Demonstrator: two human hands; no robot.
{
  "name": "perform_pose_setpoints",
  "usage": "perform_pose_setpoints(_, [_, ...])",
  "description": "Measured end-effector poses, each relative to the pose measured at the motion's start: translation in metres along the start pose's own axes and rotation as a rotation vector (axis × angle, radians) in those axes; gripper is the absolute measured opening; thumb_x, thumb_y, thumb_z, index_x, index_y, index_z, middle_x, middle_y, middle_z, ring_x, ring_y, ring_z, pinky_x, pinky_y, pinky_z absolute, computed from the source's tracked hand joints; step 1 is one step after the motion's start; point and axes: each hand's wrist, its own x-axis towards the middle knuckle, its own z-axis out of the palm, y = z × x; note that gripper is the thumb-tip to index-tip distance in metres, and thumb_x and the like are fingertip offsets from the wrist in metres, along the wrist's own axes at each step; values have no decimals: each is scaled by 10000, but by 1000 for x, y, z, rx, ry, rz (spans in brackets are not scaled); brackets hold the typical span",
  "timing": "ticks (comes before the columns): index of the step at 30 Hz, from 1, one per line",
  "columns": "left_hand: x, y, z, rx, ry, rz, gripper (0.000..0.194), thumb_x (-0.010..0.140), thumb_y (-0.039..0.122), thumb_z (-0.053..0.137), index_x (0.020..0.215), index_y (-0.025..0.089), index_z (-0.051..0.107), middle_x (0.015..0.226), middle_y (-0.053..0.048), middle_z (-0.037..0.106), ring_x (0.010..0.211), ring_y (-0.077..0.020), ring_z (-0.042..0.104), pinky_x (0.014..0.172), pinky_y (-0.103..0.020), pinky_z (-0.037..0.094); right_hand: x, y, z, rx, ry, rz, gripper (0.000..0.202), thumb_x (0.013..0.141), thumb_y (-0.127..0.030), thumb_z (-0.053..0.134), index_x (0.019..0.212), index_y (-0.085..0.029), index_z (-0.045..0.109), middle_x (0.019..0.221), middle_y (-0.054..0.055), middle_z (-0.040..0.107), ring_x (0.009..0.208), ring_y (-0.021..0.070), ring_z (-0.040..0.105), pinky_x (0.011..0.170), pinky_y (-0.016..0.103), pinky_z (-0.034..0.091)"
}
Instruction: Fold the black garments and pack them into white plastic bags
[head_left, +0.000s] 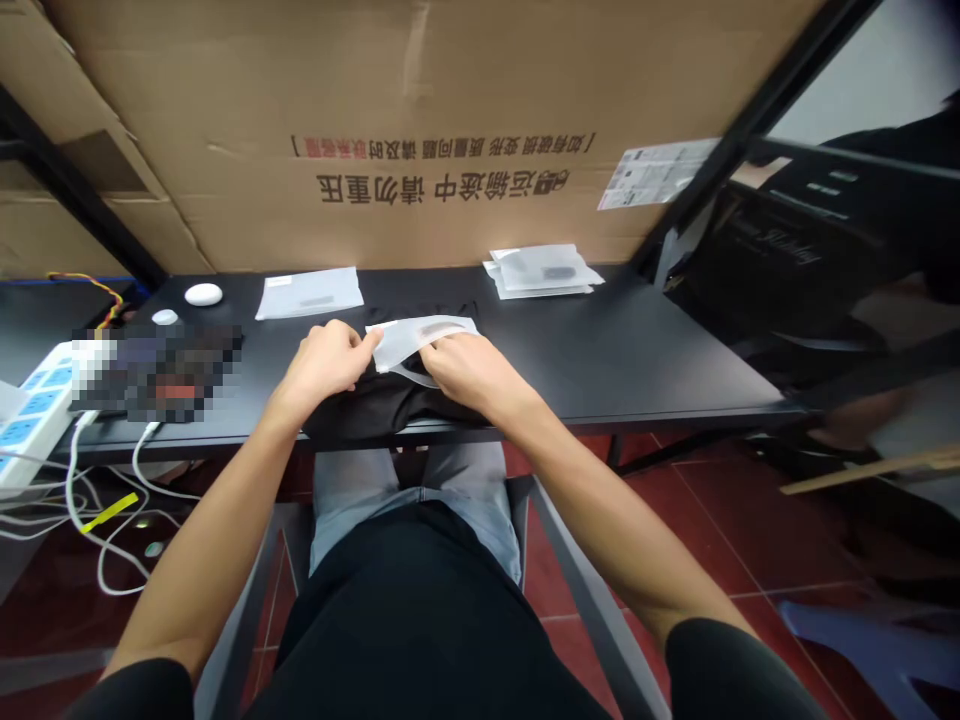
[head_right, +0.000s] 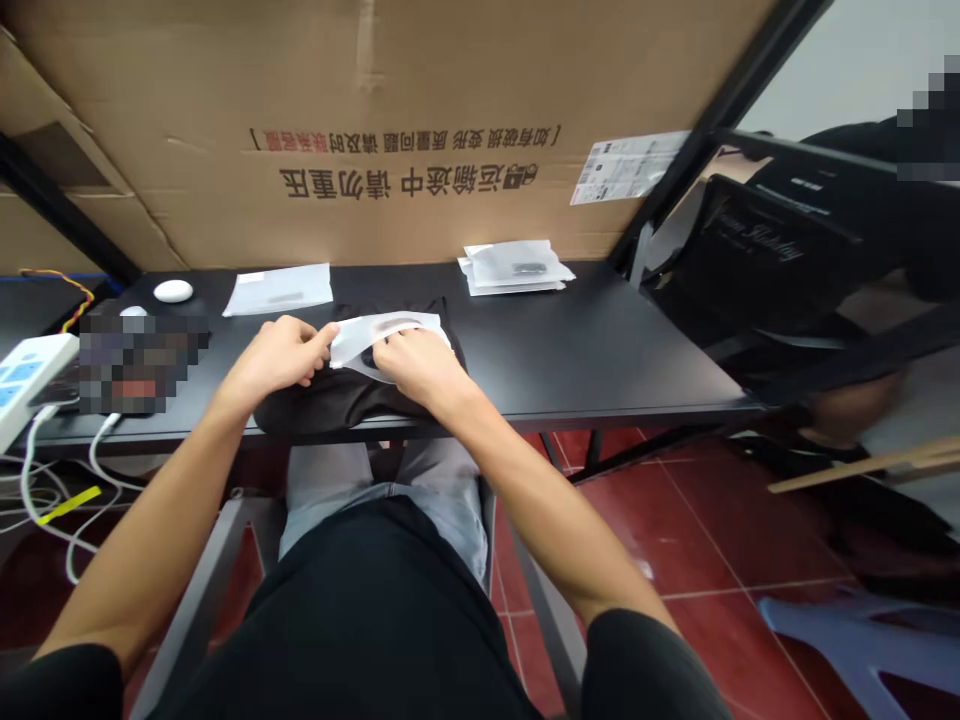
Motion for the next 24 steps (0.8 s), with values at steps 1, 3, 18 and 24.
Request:
perform_pose_setpoints(1, [4,-5,1,-121,-95,-28,568,1066,662,661,709,227,737,781,-135,809,670,-283,755,763,-423,638,0,0,0,-2,14,3,337,1013,12,584,1226,-115,812,1141,212,875,1048,335,825,879,406,616])
perform_pose_setpoints(3, [10,-11,7,-371,-222,-63,459,1030,583,738,765,209,759,815,-144,831,664,-246,748,684,-369,646,1,1,-2,8,32,17,319,1032,0,579,1195,-132,820,1115,213,878,1016,336,826,840,402,610])
perform_pose_setpoints(18, [75,-38,-40,-958,35,-110,48,983,118,700,994,166,700,1032,-99,817,886,-215,828,909,-419,740,-23,29,-20,825,592,-66,379,1093,-253,663,1404,-331,866,1348,25,881,1246,277,851,1170,464,672])
perform_pose_setpoints(24, [111,-74,-76,-875,199,-192,147,1032,75,633,938,188,635,935,-73,748,960,-230,810,946,-460,737,-30,50,-7,859,641,27,343,1040,-247,709,1322,-318,891,1315,38,890,1222,290,856,1173,494,664])
